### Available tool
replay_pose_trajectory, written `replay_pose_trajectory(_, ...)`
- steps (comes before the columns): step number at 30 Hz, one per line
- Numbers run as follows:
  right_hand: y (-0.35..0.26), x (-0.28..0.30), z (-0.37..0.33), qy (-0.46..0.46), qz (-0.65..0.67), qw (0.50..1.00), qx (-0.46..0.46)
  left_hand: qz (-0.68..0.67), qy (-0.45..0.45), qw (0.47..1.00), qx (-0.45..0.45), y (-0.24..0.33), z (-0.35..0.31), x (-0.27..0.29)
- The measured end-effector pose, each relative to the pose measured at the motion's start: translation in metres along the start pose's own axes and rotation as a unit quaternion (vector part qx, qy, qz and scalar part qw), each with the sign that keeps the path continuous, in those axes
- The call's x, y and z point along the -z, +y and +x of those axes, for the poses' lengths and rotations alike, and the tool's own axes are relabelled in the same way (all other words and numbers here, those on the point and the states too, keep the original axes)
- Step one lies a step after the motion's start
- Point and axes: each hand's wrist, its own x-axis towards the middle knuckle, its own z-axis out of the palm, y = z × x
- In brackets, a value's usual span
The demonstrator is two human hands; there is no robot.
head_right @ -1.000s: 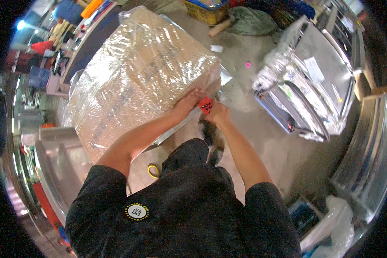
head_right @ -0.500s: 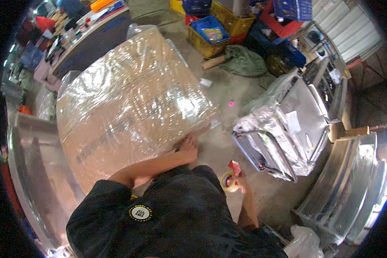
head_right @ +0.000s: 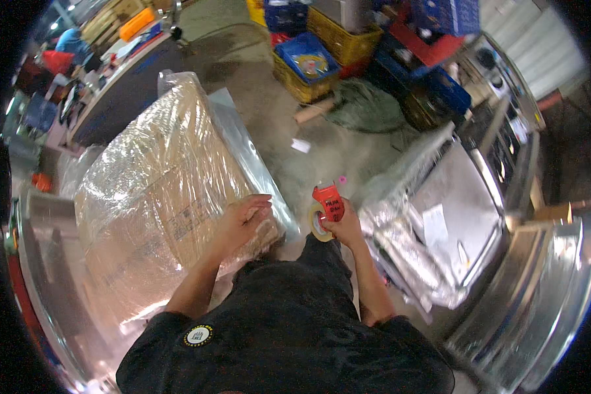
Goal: The person places a cardboard box on a metal table, seals it with clear packing tape using a handheld dispenser, then wraps the box in bubble wrap and secures it with additional tape. The person rotates the package to cover all sides and edges.
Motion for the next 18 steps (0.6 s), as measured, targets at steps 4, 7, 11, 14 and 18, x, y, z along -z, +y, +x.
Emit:
replay_pose_trajectory(4, -0.006, 0.023, 0.087, -0.093, 0.006, 0.995, -0.019, 0.114, 0.152, 0.98, 0.068, 0.009, 0.044, -0.001)
replay_pose_trajectory(7, -0.004, 0.032, 0.136, -0.073, 0.012, 0.994, 0.074, 0.182, 0.167, 0.966, 0.078, 0.02, 0.051, -0.005)
replay_pose_trajectory(11, -0.009, 0.017, 0.2, -0.061, 0.148, 0.987, 0.015, 0.132, 0.211, 0.964, 0.088, 0.03, 0.037, -0.008)
replay_pose_trajectory(14, -0.021, -0.003, 0.228, 0.008, 0.19, 0.982, 0.002, 0.068, 0.26, 0.959, 0.093, 0.033, 0.029, 0.002)
replay_pose_trajectory(18, -0.033, -0.038, 0.288, -0.008, 0.301, 0.953, 0.029, 0.021, 0.373, 0.922, 0.106, 0.042, 0.038, 0.033)
